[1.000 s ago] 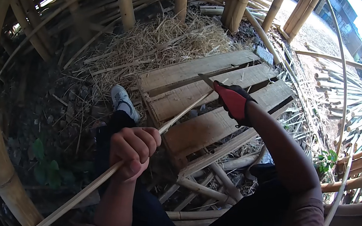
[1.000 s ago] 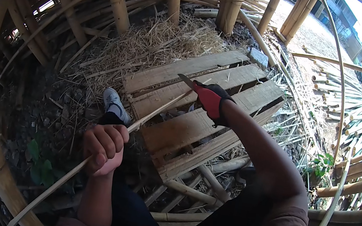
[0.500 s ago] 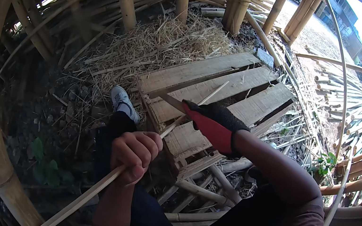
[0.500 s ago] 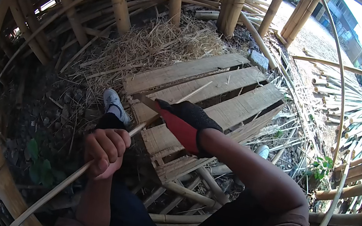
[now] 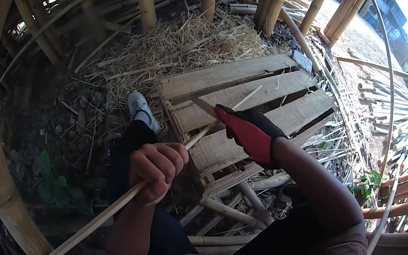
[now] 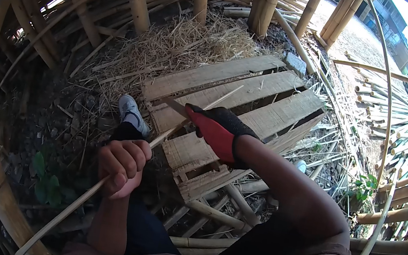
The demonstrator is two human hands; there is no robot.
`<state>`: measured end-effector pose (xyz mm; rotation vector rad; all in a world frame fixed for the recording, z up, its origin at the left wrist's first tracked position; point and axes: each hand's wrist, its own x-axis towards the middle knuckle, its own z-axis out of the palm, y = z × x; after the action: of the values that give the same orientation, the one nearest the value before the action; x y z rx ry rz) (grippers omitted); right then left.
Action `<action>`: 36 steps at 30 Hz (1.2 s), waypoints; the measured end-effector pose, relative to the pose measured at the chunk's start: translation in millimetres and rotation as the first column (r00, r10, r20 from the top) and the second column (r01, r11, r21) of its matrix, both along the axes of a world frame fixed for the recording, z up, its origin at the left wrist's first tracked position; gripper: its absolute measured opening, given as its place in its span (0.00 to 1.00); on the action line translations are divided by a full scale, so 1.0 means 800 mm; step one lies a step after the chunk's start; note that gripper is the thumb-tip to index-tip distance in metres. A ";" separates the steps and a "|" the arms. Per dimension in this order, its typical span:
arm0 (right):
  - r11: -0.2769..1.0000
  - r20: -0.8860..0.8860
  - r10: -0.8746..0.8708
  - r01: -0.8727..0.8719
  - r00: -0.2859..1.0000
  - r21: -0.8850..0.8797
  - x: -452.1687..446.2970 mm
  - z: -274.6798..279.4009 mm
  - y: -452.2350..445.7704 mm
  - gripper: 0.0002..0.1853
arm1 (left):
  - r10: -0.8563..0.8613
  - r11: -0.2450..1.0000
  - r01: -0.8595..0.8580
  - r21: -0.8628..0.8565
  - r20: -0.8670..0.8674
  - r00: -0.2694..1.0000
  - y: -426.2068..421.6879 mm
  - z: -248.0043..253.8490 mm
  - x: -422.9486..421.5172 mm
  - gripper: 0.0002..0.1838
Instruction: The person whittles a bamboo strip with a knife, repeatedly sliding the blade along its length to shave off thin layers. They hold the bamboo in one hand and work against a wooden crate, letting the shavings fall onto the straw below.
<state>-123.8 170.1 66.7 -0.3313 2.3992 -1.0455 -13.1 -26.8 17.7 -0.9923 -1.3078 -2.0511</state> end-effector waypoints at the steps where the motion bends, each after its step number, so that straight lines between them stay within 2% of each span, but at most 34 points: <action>1: 0.994 0.037 -0.087 0.084 0.996 0.065 -0.011 -0.002 0.003 0.38 | 0.000 1.000 0.000 0.000 -0.004 1.000 0.000 -0.001 -0.001 0.28; 4: 0.985 0.075 -0.174 0.173 0.982 0.031 -0.019 -0.018 0.001 0.37 | -0.002 1.000 0.002 0.015 0.001 1.000 -0.003 0.001 -0.006 0.29; 5: 0.997 0.035 -0.066 0.068 0.997 -0.049 0.004 -0.011 -0.008 0.37 | 0.000 1.000 0.000 0.013 -0.003 1.000 -0.002 0.002 -0.006 0.29; 6: 0.996 0.075 -0.005 0.012 0.997 -0.094 0.026 -0.001 -0.020 0.37 | 0.005 1.000 -0.005 0.013 0.000 1.000 -0.001 0.000 -0.004 0.29; 8: 0.991 -0.127 0.129 -0.132 0.984 -0.015 0.046 0.007 -0.022 0.35 | 0.013 1.000 -0.013 0.010 0.013 1.000 0.000 -0.004 0.001 0.29; 9: 0.992 -0.120 0.123 -0.126 0.985 -0.018 0.038 0.002 -0.019 0.35 | 0.011 1.000 -0.011 0.001 0.015 1.000 0.000 -0.005 0.002 0.29; 11: 0.992 0.221 -0.082 0.100 0.972 -0.074 0.010 -0.011 -0.009 0.37 | 0.011 1.000 -0.011 -0.001 0.015 1.000 0.002 -0.003 0.000 0.29; 13: 0.988 0.191 -0.107 0.127 0.976 -0.093 0.001 -0.025 -0.005 0.37 | 0.015 1.000 -0.015 -0.005 0.006 1.000 0.002 -0.001 -0.002 0.29; 14: 0.982 0.162 -0.135 0.154 0.978 -0.111 0.006 -0.009 -0.012 0.36 | 0.020 1.000 -0.020 0.018 0.008 1.000 0.002 -0.002 -0.003 0.28; 15: 0.993 0.168 -0.056 0.072 0.984 -0.092 0.026 0.007 -0.018 0.36 | 0.026 0.999 -0.026 0.042 0.010 1.000 0.003 -0.002 -0.005 0.28; 16: 0.983 0.148 0.010 0.017 0.989 -0.184 0.040 -0.007 -0.026 0.37 | 0.029 0.999 -0.029 0.043 0.009 1.000 0.002 -0.001 -0.004 0.28; 18: 0.981 -0.023 0.087 -0.089 0.996 -0.172 0.045 -0.020 -0.021 0.36 | 0.016 1.000 -0.016 0.007 0.006 1.000 0.000 -0.001 0.002 0.28; 19: 0.982 -0.017 0.081 -0.083 0.997 -0.172 0.038 -0.017 -0.016 0.36 | 0.010 1.000 -0.010 0.007 0.012 1.000 0.001 -0.002 0.003 0.28; 21: 0.990 0.223 -0.070 0.096 0.972 -0.108 0.013 -0.005 -0.008 0.35 | 0.031 0.999 -0.031 0.010 0.010 0.999 0.002 -0.002 0.001 0.28; 24: 0.962 0.175 -0.146 0.181 0.974 -0.206 0.040 0.001 -0.022 0.35 | 0.014 1.000 -0.014 0.014 0.001 1.000 0.002 -0.003 -0.003 0.27; 25: 0.978 -0.020 0.080 -0.083 0.997 -0.190 0.048 -0.001 -0.027 0.37 | 0.019 1.000 -0.019 0.013 -0.001 1.000 0.001 -0.002 -0.003 0.27; 26: 0.978 -0.016 0.087 -0.088 0.996 -0.189 0.048 0.003 -0.026 0.37 | 0.011 1.000 -0.011 0.011 -0.003 1.000 0.001 0.000 0.000 0.26; 28: 0.997 0.279 0.017 0.005 0.960 -0.078 0.046 0.019 -0.022 0.35 | -0.007 1.000 0.007 0.005 0.002 1.000 0.000 -0.002 0.001 0.26; 29: 0.978 0.397 -0.119 0.176 0.910 -0.109 0.034 0.004 -0.017 0.35 | 0.005 1.000 -0.005 -0.004 -0.004 1.000 0.002 -0.003 -0.002 0.26; 30: 0.979 0.397 -0.119 0.174 0.910 -0.106 0.030 -0.006 -0.017 0.35 | 0.022 1.000 -0.022 -0.012 -0.015 1.000 0.004 -0.003 -0.004 0.26; 32: 0.951 0.266 -0.205 0.256 0.942 -0.174 0.029 -0.017 -0.018 0.34 | 0.033 0.999 -0.033 -0.007 -0.016 0.999 0.013 -0.002 -0.003 0.28; 33: 0.971 0.116 -0.051 0.076 0.992 -0.225 0.042 -0.024 -0.022 0.33 | 0.047 0.999 -0.047 -0.004 -0.021 0.999 0.014 0.000 -0.004 0.29; 34: 0.992 0.078 -0.043 0.052 0.996 -0.111 0.056 -0.007 -0.028 0.33 | 0.051 0.999 -0.051 -0.005 -0.022 0.998 0.012 0.001 -0.002 0.29; 36: 0.994 0.231 0.080 -0.060 0.970 -0.092 0.048 0.011 -0.019 0.38 | 0.019 0.999 -0.020 -0.032 -0.043 0.999 0.009 0.001 0.001 0.29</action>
<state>-85.6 154.7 75.8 -0.3018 2.1230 -1.0916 -12.3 -19.3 18.4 -1.0284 -1.3270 -1.9890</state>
